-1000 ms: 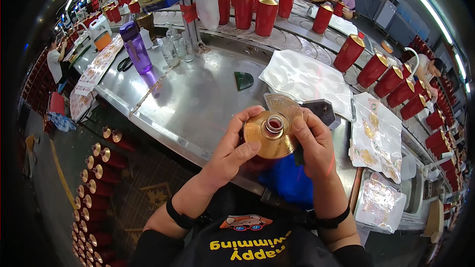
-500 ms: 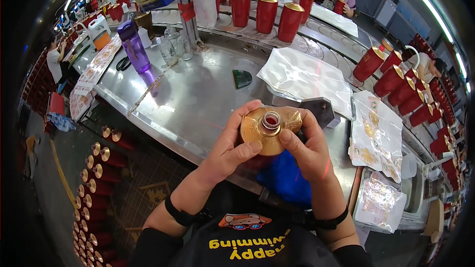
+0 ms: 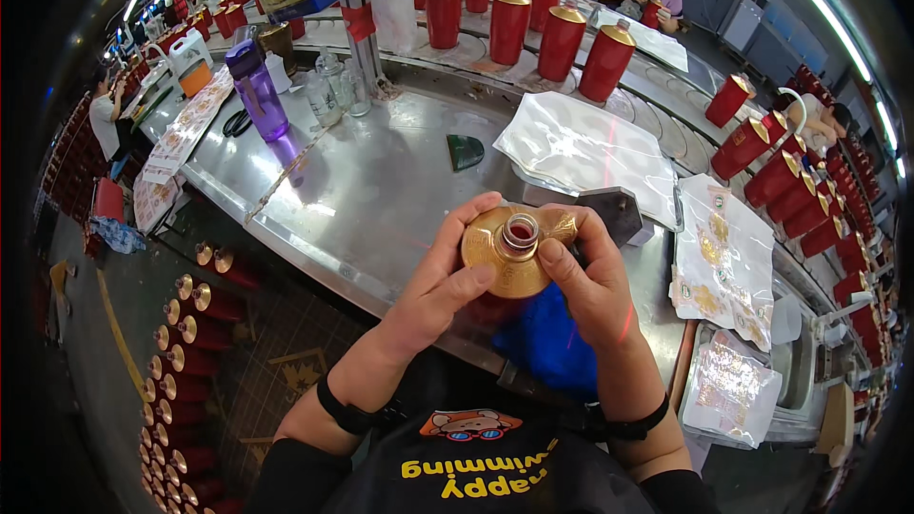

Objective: Applying decorative labels and cleaning red containers on a production line.

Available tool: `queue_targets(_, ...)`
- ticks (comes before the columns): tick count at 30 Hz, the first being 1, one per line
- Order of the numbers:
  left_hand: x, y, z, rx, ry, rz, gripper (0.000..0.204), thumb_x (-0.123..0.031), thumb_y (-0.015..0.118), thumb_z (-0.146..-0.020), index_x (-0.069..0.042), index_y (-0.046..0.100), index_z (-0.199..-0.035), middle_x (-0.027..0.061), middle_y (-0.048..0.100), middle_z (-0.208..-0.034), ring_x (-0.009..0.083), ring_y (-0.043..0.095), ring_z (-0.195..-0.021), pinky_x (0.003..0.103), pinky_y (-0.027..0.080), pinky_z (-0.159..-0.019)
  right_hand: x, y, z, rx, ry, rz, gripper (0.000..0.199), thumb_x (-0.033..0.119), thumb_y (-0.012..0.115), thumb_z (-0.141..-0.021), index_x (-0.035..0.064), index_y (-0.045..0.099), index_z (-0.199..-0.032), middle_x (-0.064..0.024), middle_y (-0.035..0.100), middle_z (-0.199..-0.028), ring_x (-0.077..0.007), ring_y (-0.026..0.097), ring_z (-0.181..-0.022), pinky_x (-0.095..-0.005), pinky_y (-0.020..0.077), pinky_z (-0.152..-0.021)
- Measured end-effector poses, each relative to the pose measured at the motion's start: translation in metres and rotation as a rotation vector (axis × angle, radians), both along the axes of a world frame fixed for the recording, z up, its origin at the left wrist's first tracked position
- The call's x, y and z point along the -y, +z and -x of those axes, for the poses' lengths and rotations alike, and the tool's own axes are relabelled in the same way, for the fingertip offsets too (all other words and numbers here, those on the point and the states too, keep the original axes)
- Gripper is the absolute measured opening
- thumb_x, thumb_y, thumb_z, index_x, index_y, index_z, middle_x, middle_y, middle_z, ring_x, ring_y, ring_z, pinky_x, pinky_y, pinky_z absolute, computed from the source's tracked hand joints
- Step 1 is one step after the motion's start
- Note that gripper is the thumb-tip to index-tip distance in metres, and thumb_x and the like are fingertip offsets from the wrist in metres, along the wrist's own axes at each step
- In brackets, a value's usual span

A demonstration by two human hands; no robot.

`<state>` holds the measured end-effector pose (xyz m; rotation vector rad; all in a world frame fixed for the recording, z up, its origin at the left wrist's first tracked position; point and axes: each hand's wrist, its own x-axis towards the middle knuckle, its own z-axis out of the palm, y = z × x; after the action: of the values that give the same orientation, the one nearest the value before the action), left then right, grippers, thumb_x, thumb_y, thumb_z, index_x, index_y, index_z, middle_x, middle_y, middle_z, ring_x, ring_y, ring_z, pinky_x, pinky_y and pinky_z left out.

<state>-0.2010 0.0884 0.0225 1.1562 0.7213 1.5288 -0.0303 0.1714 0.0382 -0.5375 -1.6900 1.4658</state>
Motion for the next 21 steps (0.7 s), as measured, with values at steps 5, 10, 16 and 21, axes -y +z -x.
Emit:
queue_targets(5, 0.0005, -0.0006, -0.0005, 0.007, 0.006, 0.013, 0.066, -0.027, 0.053, -0.094, -0.001, 0.022, -0.146, 0.0127, 0.039, -0.139, 0.0199, 0.037, -0.131, 0.033, 0.025, -0.112, 0.0003, -0.0014, 0.0006, -0.031, 0.017, 0.031, 0.034, 0.025, 0.063, -0.094, 0.001, 0.052, -0.116, -0.005, 0.058, -0.108, -0.0123, 0.051, -0.102, -0.0287, 0.0412, -0.093)
queue_targets(10, -0.0002, -0.0002, 0.0005, 0.002, 0.016, 0.003, 0.064, -0.024, 0.051, -0.094, 0.0, 0.023, -0.146, 0.0128, 0.04, -0.139, 0.0202, 0.037, -0.132, 0.033, 0.025, -0.111, -0.0019, -0.0016, 0.0014, -0.002, 0.027, -0.04, 0.037, 0.027, 0.064, -0.093, 0.0009, 0.052, -0.115, -0.0057, 0.058, -0.109, -0.0133, 0.052, -0.102, -0.0294, 0.0411, -0.093)
queue_targets(16, 0.0, 0.0009, -0.0033, 0.002, 0.026, 0.012, 0.063, -0.024, 0.05, -0.094, 0.0, 0.023, -0.146, 0.0129, 0.041, -0.139, 0.0203, 0.037, -0.131, 0.033, 0.025, -0.111, -0.0028, -0.0026, 0.0012, -0.023, 0.005, -0.056, 0.03, 0.023, 0.063, -0.094, 0.0011, 0.053, -0.112, -0.0051, 0.058, -0.106, -0.0119, 0.052, -0.1, -0.028, 0.0424, -0.09)
queue_targets(21, 0.0005, 0.0035, -0.0047, 0.006, 0.033, 0.026, 0.062, -0.022, 0.05, -0.093, -0.001, 0.024, -0.145, 0.0128, 0.041, -0.139, 0.0198, 0.038, -0.131, 0.033, 0.026, -0.111, -0.0029, -0.0045, 0.0003, -0.011, -0.003, -0.02, 0.029, 0.023, 0.061, -0.095, 0.0017, 0.053, -0.112, -0.0048, 0.058, -0.106, -0.0114, 0.051, -0.098, -0.0275, 0.0424, -0.089)
